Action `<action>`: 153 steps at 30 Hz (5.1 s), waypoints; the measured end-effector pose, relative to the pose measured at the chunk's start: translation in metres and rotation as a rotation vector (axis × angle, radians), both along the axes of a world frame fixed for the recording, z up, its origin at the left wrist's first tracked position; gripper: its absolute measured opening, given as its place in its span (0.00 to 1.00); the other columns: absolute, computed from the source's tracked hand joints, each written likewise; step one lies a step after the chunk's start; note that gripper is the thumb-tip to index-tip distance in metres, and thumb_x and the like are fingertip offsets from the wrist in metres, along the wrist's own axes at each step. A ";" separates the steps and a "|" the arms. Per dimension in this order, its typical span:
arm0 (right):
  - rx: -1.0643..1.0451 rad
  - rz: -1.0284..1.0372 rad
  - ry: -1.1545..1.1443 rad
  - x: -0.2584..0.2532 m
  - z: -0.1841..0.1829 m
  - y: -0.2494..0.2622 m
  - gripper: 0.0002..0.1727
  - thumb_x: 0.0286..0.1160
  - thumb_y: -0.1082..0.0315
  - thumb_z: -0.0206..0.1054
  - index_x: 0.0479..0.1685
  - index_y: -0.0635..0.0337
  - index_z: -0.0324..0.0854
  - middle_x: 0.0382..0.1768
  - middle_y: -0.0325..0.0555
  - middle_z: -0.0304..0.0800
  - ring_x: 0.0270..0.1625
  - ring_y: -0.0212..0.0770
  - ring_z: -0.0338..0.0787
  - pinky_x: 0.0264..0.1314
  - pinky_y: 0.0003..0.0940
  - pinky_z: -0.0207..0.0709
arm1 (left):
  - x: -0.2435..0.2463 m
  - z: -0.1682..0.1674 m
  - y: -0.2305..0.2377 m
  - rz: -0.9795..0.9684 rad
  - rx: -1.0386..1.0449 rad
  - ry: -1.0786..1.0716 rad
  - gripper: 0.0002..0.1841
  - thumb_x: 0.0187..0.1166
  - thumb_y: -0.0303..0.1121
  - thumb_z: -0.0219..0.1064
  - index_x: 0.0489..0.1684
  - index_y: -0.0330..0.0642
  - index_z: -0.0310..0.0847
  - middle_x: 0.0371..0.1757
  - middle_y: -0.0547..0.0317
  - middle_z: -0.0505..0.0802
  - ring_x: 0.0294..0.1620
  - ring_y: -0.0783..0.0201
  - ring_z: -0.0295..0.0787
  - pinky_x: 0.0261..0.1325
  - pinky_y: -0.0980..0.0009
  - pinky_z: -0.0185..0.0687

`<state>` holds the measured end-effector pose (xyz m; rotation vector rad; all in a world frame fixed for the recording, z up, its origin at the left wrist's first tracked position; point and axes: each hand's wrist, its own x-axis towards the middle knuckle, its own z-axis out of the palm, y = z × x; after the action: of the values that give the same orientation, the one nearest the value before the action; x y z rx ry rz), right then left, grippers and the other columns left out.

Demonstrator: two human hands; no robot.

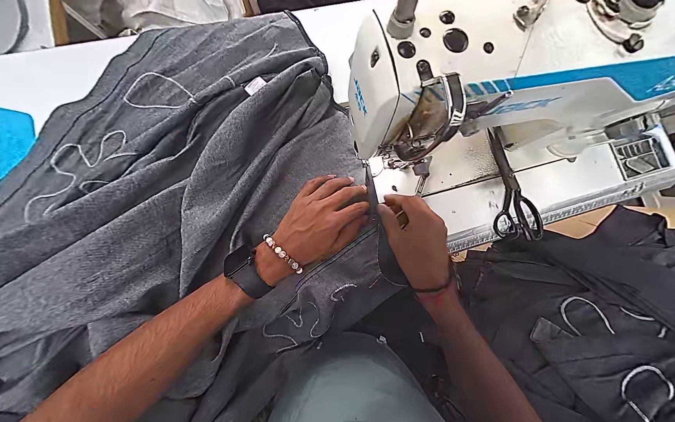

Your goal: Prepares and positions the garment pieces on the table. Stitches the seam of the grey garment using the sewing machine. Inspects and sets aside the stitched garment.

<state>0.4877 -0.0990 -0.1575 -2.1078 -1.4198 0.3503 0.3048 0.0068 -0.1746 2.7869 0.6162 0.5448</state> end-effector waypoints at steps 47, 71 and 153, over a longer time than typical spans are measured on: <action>-0.260 0.353 0.014 0.008 -0.008 -0.110 0.12 0.77 0.54 0.66 0.44 0.46 0.93 0.37 0.38 0.91 0.34 0.38 0.90 0.32 0.40 0.86 | 0.003 -0.010 -0.027 0.053 -0.018 0.094 0.22 0.87 0.49 0.54 0.77 0.66 0.83 0.86 0.68 0.77 0.92 0.49 0.60 0.92 0.43 0.47; 0.024 0.271 -0.378 0.008 -0.017 -0.058 0.22 0.81 0.64 0.58 0.68 0.53 0.89 0.09 0.38 0.75 0.10 0.41 0.75 0.12 0.37 0.63 | 0.003 -0.005 -0.026 -0.005 0.003 0.110 0.23 0.87 0.50 0.54 0.76 0.62 0.83 0.84 0.64 0.80 0.85 0.53 0.69 0.86 0.51 0.56; 0.176 0.141 -0.136 0.022 -0.010 -0.009 0.17 0.88 0.58 0.58 0.60 0.53 0.91 0.55 0.48 0.94 0.58 0.48 0.91 0.59 0.49 0.85 | 0.022 0.035 -0.006 0.246 -0.142 0.083 0.18 0.86 0.33 0.56 0.66 0.42 0.86 0.76 0.54 0.86 0.85 0.49 0.72 0.86 0.49 0.65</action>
<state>0.5098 -0.1077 -0.1675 -1.9256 -1.6204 0.1313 0.3263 0.0009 -0.1393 2.6272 0.9842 0.4134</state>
